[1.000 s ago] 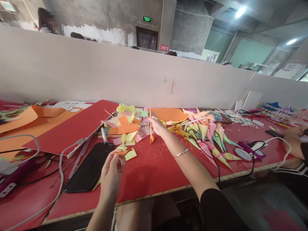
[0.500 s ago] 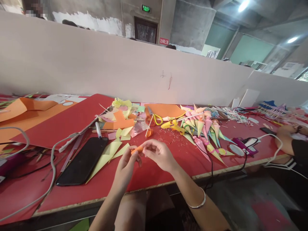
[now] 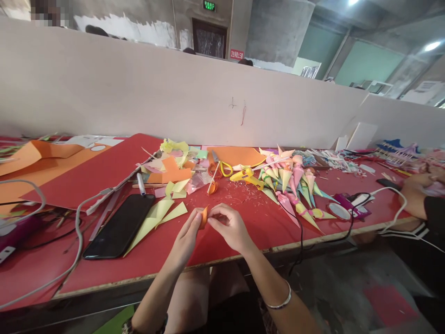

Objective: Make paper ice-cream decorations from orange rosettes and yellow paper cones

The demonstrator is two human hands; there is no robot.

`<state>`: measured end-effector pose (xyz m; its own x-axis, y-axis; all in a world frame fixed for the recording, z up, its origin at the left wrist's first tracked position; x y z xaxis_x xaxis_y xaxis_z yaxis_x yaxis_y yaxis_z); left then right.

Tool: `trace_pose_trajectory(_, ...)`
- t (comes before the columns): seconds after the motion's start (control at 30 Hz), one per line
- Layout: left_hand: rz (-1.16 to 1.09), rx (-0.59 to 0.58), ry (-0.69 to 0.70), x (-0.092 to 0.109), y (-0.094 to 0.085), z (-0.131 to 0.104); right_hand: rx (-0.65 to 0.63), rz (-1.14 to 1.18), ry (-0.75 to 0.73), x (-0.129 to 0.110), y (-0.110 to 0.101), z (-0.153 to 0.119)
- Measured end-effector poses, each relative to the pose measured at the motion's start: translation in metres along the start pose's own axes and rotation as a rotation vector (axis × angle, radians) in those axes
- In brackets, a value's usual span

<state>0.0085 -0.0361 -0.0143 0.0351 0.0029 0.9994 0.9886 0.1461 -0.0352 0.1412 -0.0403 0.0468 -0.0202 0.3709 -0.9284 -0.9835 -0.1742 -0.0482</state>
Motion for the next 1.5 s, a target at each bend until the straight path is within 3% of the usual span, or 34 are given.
trace_pose_trajectory(0.13,0.055,-0.087,-0.079,-0.006,0.010,-0.002,-0.029,-0.097,-0.062,-0.012,0.001,-0.003)
trace_pose_trajectory(0.27,0.132,-0.101,-0.094,-0.002,0.015,-0.004,-0.066,-0.205,-0.165,-0.027,0.005,-0.006)
trace_pose_trajectory(0.5,0.322,-0.282,0.299,0.048,0.036,-0.009,0.020,-0.452,-0.262,-0.028,-0.004,-0.008)
trace_pose_trajectory(0.6,0.436,-0.310,0.382,0.056,0.036,-0.008,0.023,-0.544,-0.259,-0.024,-0.006,-0.009)
trace_pose_trajectory(0.8,0.460,-0.371,0.396,0.055,0.034,-0.008,0.016,-0.548,-0.265,-0.024,-0.009,-0.009)
trace_pose_trajectory(1.23,0.491,-0.317,0.311,0.044,0.033,-0.004,-0.018,-0.728,-0.303,-0.019,-0.007,-0.013)
trace_pose_trajectory(1.5,0.525,-0.362,0.316,0.040,0.027,-0.005,-0.038,-0.711,-0.261,-0.018,-0.012,-0.013)
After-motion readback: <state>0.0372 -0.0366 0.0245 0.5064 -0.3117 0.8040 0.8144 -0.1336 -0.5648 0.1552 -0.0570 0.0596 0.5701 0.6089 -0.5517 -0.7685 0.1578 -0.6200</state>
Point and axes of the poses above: each hand's wrist, its own z-axis towards the middle knuckle, its own y-axis out of the palm, x = y × z, the point moved 10 cm from there along z, towards the middle knuckle, and after that the axes turned 2 degrees about -y, right-handed, at the moved point
